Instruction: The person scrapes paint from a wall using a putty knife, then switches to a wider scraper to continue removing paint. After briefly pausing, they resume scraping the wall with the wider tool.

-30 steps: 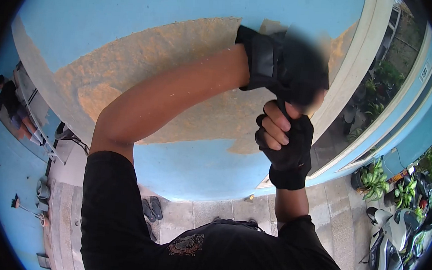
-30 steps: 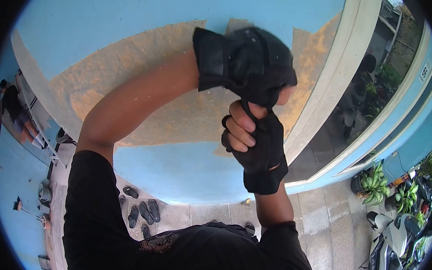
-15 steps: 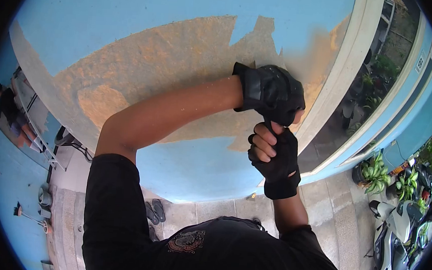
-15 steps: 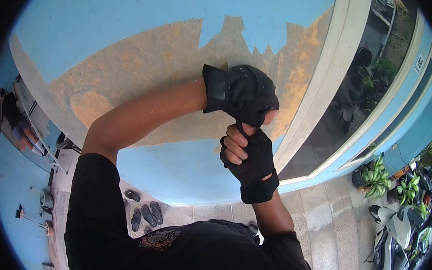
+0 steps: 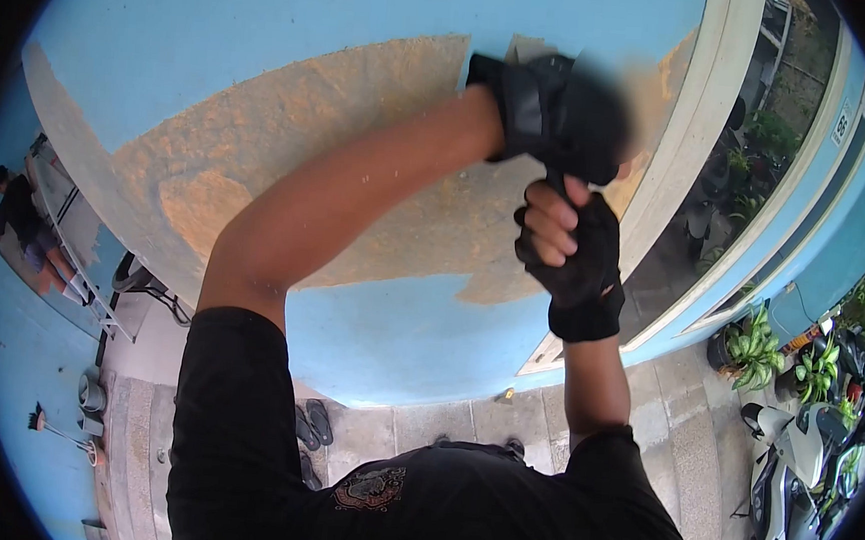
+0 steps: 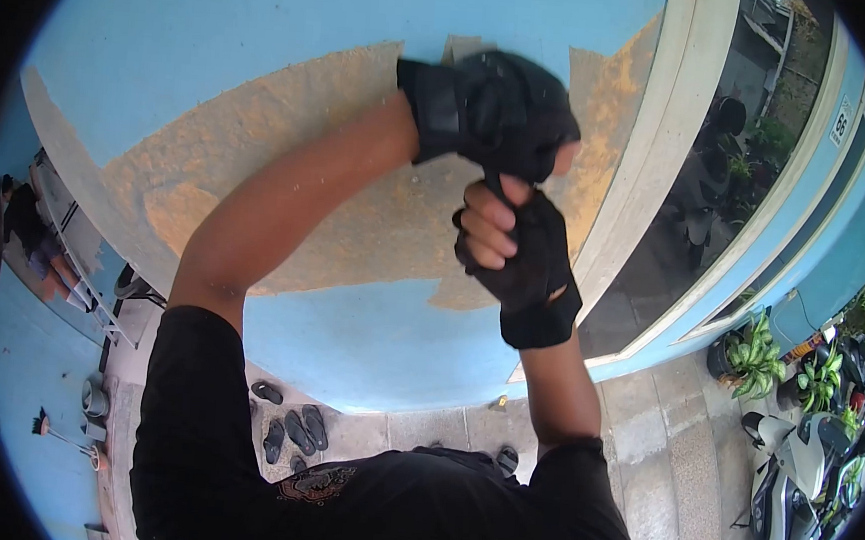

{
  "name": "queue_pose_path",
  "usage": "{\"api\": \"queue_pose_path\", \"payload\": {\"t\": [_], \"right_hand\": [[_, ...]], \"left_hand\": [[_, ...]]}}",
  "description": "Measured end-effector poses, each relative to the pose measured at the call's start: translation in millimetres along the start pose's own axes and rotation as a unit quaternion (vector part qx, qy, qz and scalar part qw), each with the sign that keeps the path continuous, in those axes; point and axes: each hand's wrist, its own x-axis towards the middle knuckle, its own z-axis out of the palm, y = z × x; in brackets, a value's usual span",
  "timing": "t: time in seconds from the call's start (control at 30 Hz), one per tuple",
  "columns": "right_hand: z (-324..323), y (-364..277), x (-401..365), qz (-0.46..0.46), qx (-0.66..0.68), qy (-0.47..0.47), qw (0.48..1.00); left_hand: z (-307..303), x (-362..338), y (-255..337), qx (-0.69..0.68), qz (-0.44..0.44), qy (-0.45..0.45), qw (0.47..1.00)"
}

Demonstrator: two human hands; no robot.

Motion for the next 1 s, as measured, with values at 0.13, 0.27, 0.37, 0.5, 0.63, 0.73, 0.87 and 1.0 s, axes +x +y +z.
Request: {"api": "queue_pose_path", "payload": {"t": [0.13,0.27,0.37,0.5,0.63,0.73,0.87,1.0], "right_hand": [[-25,3,-4,0.005,-0.006,-0.002,1.000],[-12,2,1,0.009,0.022,0.002,1.000],[-12,14,-8,-0.003,0.019,0.015,1.000],[-10,8,-3,-0.047,-0.010,0.046,0.998],[2,9,-12,-0.088,-0.070,0.063,0.992],[-2,0,-15,-0.062,-0.038,0.063,0.995],[1,-13,-10,-0.040,-0.043,0.041,0.997],[1,-15,-15,-0.034,-0.047,0.064,0.996]], "left_hand": [[8,-17,5,-0.076,-0.043,-0.061,0.994],[3,-13,6,-0.109,-0.062,-0.024,0.992],[5,-15,9,-0.125,-0.056,-0.054,0.989],[6,-7,1,-0.128,0.007,0.003,0.992],[0,5,12,-0.068,-0.020,-0.069,0.995],[9,5,8,-0.114,-0.014,-0.032,0.993],[4,10,3,-0.159,-0.034,-0.042,0.986],[13,8,6,-0.038,-0.023,-0.002,0.999]]}}
